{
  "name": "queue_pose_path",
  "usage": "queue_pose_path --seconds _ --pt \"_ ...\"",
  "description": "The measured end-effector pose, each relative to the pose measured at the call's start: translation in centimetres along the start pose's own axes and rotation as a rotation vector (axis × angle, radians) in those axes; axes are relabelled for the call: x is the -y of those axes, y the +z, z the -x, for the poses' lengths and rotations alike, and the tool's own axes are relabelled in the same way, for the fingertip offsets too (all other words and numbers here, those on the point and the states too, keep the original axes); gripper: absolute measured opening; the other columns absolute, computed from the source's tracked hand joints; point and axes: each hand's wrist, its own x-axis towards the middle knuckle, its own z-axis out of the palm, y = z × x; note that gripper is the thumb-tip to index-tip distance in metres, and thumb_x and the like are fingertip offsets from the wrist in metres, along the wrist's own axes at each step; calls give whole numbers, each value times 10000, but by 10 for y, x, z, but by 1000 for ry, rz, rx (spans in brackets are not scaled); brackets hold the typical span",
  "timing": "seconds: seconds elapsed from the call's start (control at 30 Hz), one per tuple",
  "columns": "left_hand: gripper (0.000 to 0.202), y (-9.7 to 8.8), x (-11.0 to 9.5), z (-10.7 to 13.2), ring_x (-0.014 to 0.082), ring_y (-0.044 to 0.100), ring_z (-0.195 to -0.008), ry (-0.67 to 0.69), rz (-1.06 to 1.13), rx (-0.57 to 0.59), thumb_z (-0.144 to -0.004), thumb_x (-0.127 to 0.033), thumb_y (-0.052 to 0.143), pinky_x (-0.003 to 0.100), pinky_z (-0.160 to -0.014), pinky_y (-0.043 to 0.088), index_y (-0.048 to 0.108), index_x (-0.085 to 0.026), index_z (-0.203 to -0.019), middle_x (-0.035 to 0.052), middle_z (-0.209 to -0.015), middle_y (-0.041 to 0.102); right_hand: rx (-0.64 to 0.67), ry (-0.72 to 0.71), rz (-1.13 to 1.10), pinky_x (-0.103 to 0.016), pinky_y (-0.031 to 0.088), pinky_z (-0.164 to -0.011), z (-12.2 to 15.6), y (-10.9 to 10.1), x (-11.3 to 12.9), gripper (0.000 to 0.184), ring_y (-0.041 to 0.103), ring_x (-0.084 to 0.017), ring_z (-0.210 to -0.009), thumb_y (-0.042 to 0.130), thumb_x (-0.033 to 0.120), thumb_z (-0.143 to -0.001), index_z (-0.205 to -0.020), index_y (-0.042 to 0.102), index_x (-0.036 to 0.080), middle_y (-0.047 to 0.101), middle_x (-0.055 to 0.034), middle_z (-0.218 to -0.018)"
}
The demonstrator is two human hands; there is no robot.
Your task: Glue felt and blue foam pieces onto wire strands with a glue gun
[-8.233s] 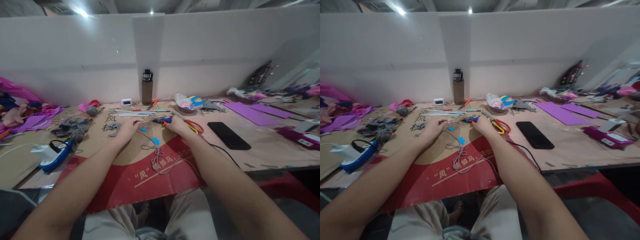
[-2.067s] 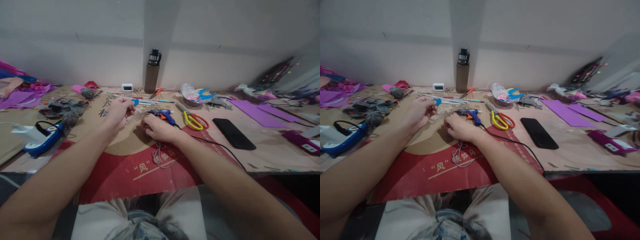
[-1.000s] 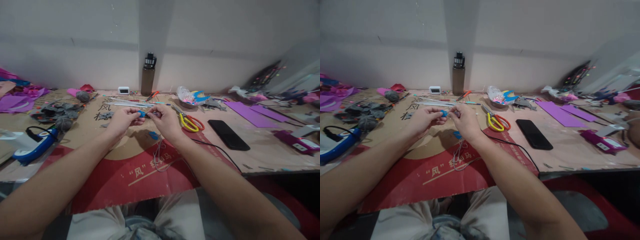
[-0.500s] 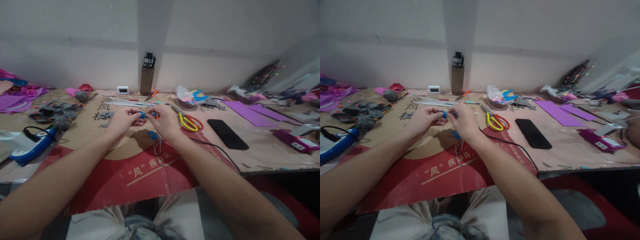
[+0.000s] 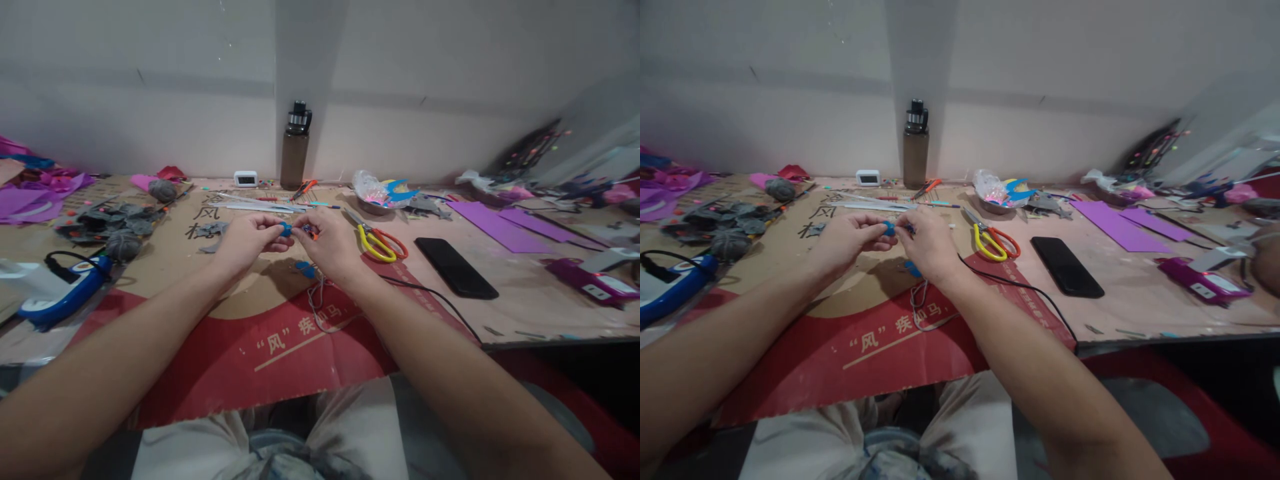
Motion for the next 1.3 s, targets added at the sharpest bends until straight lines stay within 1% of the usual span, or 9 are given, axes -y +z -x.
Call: queue_pose_path --seconds 0.17,0.4,0.6,0.83,1.17,1.3 --pt "133 0 0 2 127 661 -652 13 -11 21 -716 -195 715 280 -704 563 664 -104 -797 63 -748 698 -7 8 3 -301 367 -675 0 0 0 23 491 -150 -707 628 204 -805 -783 635 204 570 -18 -743" --pt "167 0 -1 3 125 652 -642 46 -54 47 -693 -227 735 271 -691 555 664 -113 -791 51 -725 697 -22 -1 2 -289 353 -653 1 0 1 43 486 -142 -689 631 195 -793 -751 623 195 551 -7 -709" --pt "169 -1 0 2 123 646 -628 55 -80 46 -698 -244 736 267 -670 551 660 -118 -781 51 -720 698 -22 -22 -12 -292 353 -658 0 0 3 80 479 -143 -690 615 170 -790 -717 597 197 542 -5 -695" --pt "131 2 -5 5 122 640 -594 21 -76 18 -699 -203 726 255 -628 541 643 -117 -750 41 -669 680 -37 -26 -24 -292 349 -656 1 0 2 69 478 -140 -685 612 167 -784 -722 601 196 540 -3 -697" --pt "142 1 -3 3 125 645 -584 32 -93 17 -712 -219 717 258 -615 546 630 -114 -749 48 -654 682 -41 -23 -20 -285 347 -645 1 0 3 66 465 -135 -665 614 169 -784 -724 608 197 536 0 -684" --pt "137 2 -4 4 128 647 -581 36 -106 12 -720 -222 711 257 -613 547 624 -119 -739 45 -639 678 -34 1 -25 -289 345 -645 1 -1 5 70 463 -137 -657 609 179 -788 -720 606 195 532 0 -675"
